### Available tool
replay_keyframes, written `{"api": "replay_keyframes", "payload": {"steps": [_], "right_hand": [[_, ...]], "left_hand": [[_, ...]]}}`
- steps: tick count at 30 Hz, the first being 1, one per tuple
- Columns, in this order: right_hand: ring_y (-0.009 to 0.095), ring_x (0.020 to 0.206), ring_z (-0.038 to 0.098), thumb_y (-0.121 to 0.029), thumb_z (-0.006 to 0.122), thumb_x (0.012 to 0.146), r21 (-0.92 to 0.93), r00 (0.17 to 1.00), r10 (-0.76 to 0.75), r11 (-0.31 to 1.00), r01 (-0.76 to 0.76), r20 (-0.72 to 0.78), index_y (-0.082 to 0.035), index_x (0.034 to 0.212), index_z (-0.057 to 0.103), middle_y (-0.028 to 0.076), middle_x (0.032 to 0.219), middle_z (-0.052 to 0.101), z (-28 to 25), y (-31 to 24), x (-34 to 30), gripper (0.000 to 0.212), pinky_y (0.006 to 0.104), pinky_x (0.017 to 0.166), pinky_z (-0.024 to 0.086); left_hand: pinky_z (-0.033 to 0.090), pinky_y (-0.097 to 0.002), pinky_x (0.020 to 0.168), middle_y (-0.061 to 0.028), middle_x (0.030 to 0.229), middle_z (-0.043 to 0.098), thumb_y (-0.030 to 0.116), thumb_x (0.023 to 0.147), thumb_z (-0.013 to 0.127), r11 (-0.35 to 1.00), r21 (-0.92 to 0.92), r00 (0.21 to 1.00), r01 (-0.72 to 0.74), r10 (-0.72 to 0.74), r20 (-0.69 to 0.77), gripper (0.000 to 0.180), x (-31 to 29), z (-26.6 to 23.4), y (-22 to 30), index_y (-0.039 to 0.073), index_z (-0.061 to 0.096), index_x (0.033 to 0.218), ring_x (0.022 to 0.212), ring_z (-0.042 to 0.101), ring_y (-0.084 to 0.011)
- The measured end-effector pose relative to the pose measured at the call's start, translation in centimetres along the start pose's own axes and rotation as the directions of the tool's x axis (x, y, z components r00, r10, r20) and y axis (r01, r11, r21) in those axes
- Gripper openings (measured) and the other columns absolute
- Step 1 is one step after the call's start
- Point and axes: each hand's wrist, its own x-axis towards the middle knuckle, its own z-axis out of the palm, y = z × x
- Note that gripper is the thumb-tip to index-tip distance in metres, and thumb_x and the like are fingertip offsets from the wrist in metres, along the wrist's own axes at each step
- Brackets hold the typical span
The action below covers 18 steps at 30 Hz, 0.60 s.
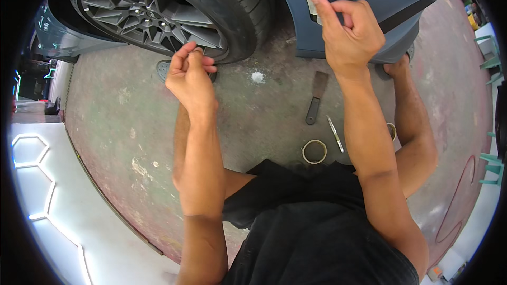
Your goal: The person sits on the floor and applies strips of masking tape to the lower edge of a car bumper. They smooth the tape, trim excess with a utility knife, and add additional pieces to cover the area.
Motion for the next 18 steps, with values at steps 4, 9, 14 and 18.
{"api": "replay_keyframes", "payload": {"steps": [4,9,14,18], "right_hand": [[0.012,0.049,0.045,-0.018,0.095,0.075,-0.015,0.998,-0.042,0.999,0.041,-0.056,-0.008,0.069,0.065,0.000,0.061,0.057,0.3,0.7,-0.1,0.033,0.0291,0.044,0.033],[0.013,0.048,0.045,-0.019,0.095,0.075,-0.077,1.000,0.012,0.997,-0.010,0.024,-0.007,0.068,0.064,0.002,0.059,0.054,-1.4,0.6,-0.3,0.034,0.0290,0.044,0.031],[0.013,0.048,0.042,-0.021,0.096,0.074,-0.046,0.984,-0.037,0.998,0.046,0.177,-0.007,0.066,0.063,0.001,0.058,0.054,-1.2,1.2,-0.3,0.037,0.0297,0.044,0.031],[0.011,0.049,0.041,-0.023,0.096,0.075,-0.150,0.977,-0.032,0.987,0.065,0.211,-0.007,0.066,0.064,-0.001,0.059,0.052,-2.2,1.9,-1.3,0.037,0.0291,0.045,0.032]], "left_hand": [[0.056,-0.0326,0.060,-0.0148,0.096,0.075,0.014,0.089,0.074,0.971,0.232,0.987,-0.054,0.088,-0.137,0.044,2.7,-1.5,-1.0,-0.006,0.065,0.127,0.071,0.072,-0.0240],[0.050,-0.0493,0.102,-0.0272,0.130,0.067,0.061,0.086,0.068,0.256,0.961,0.990,0.102,0.068,-0.123,0.086,7.7,-13.8,-9.8,-0.006,0.060,0.139,0.118,0.066,-0.0412],[0.036,-0.0498,0.120,-0.0325,0.149,0.053,0.086,0.079,0.060,0.021,0.973,0.842,0.228,-0.507,-0.186,0.118,4.9,-16.8,-11.9,-0.008,0.049,0.150,0.144,0.048,-0.0444],[0.036,-0.0499,0.119,-0.0346,0.149,0.052,0.085,0.079,0.061,0.032,0.980,0.836,0.196,-0.528,-0.150,0.120,4.4,-16.8,-11.1,-0.009,0.046,0.151,0.144,0.048,-0.0452]]}}
